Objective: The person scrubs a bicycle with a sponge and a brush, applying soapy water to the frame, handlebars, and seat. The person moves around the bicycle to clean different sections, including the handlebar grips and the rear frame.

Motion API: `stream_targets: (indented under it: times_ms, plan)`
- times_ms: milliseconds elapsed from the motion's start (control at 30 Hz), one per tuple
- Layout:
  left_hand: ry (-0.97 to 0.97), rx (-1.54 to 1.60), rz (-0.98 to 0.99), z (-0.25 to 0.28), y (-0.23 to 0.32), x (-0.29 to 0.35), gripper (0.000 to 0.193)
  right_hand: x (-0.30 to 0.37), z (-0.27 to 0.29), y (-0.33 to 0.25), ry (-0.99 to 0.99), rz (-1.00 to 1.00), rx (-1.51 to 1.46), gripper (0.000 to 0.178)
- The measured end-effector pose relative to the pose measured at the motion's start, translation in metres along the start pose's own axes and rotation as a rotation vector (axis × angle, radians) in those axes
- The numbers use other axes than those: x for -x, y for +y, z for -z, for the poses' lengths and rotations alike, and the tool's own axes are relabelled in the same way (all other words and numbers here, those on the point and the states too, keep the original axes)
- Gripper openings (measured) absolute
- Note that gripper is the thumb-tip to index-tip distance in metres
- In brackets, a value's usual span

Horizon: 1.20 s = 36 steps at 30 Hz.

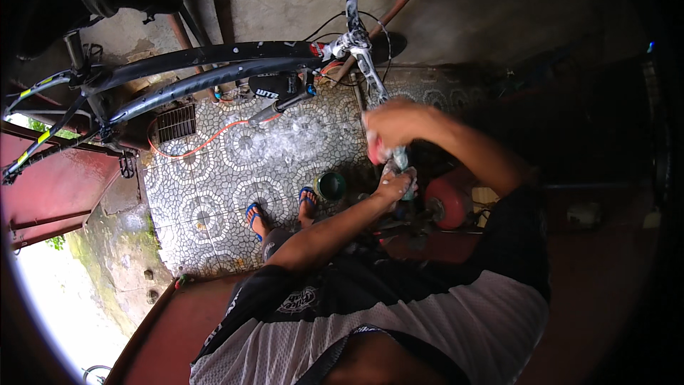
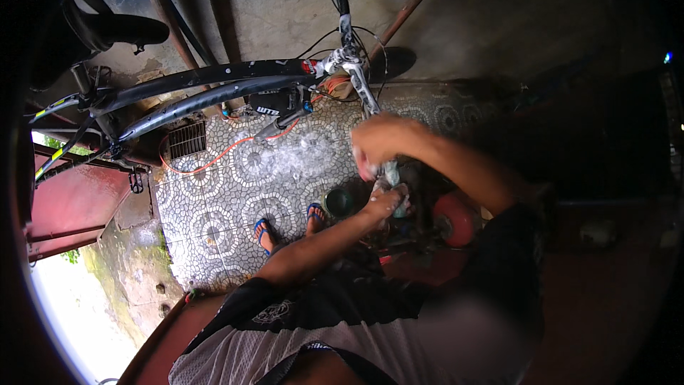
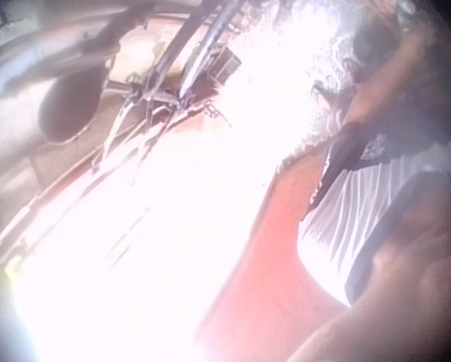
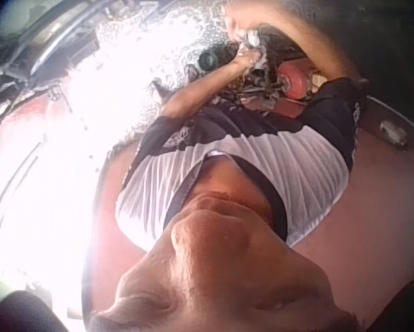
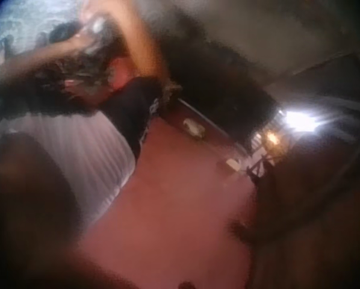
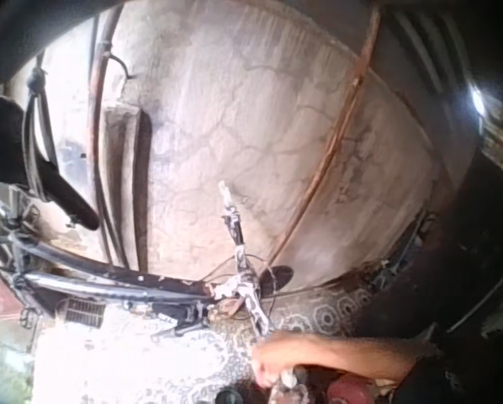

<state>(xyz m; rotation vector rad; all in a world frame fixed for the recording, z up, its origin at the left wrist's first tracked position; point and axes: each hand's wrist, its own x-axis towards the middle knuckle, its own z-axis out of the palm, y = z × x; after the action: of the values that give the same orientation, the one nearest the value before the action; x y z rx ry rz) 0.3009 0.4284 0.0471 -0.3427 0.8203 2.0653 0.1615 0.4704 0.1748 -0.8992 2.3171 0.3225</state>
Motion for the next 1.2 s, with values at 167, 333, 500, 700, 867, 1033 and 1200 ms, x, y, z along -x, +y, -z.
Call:
stream_targets:
  times_ms: [167,333,500,700,867,1033,1200]
  plan:
    - [-0.067,-0.044,0.064,0.010,0.018,0.005,0.011,0.025,-0.030,0.036,0.680,-0.168,-0.288,0.042]
    - [0.056,-0.416,-0.063,0.020,0.037,0.027,0.013,-0.001,-0.072,0.066,0.638,0.041,-0.541,0.039]
    - [0.025,-0.341,-0.138,0.032,0.038,0.029,0.009,-0.090,-0.068,0.114,1.167,0.069,-0.608,0.034]
    - [0.061,0.013,-0.106,0.081,0.032,0.017,0.025,-0.084,-0.120,0.082,1.231,0.398,-1.087,0.032]
    - [-0.133,-0.250,0.041,0.109,0.028,0.017,0.022,-0.094,-0.121,0.090,1.400,0.271,-0.699,0.039]
    - [-0.120,-0.190,-0.124,0.120,0.035,0.025,0.024,-0.162,-0.091,0.118,1.468,0.013,-0.639,0.045]
    - [-0.402,-0.474,-0.096,0.114,0.074,0.030,0.031,-0.198,-0.105,0.099,1.751,-0.072,-1.076,0.035]
